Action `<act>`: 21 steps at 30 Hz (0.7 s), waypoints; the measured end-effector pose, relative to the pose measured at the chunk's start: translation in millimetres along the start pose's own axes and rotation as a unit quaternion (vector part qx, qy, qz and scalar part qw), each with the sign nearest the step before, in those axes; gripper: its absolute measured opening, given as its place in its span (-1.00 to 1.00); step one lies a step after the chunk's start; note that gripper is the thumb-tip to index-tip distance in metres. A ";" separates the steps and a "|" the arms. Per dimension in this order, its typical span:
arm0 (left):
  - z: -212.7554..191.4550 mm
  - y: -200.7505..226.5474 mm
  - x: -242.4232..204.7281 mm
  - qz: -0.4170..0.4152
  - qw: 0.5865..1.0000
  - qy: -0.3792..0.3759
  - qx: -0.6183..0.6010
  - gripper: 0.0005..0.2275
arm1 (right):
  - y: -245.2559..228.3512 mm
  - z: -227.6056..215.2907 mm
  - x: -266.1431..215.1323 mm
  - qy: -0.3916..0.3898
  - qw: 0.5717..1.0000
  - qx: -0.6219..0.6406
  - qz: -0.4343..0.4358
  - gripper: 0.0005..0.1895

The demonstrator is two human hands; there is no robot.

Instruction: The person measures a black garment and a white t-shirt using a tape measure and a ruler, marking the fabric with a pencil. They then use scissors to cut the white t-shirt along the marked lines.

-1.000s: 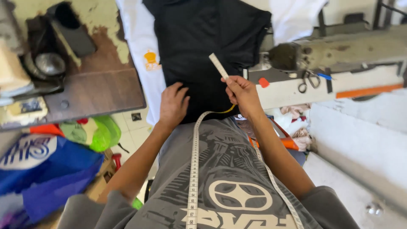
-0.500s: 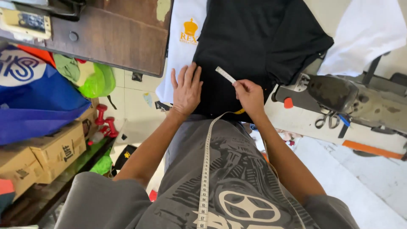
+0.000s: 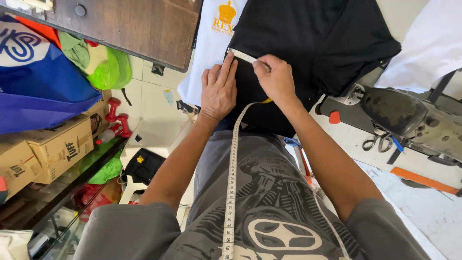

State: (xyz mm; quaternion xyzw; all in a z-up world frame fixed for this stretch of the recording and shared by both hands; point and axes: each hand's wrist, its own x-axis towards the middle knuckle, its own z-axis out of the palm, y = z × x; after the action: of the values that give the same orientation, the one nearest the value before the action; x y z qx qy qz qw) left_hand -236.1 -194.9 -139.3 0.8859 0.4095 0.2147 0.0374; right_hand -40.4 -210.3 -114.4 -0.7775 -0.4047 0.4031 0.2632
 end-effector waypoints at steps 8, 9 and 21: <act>1.8 2.0 -2.8 -0.009 1.000 -0.014 0.012 -0.60 | 2.0 -5.2 -10.0 0.044 0.989 0.003 -0.141 -0.87; 1.4 2.1 -2.8 -0.010 1.000 -0.018 0.014 -0.60 | 1.4 -6.1 -10.2 0.049 0.985 -0.003 -0.168 -0.93; 2.3 4.0 -3.0 -0.004 0.999 -0.040 0.024 -0.54 | -18.1 -12.2 -5.6 -0.005 0.992 0.124 0.025 -0.83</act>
State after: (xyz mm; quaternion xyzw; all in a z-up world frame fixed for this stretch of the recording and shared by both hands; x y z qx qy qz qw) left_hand -234.0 -199.5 -141.5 0.8927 0.4166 0.1688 0.0336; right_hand -39.7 -206.3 -92.3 -0.7465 -0.3335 0.4606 0.3454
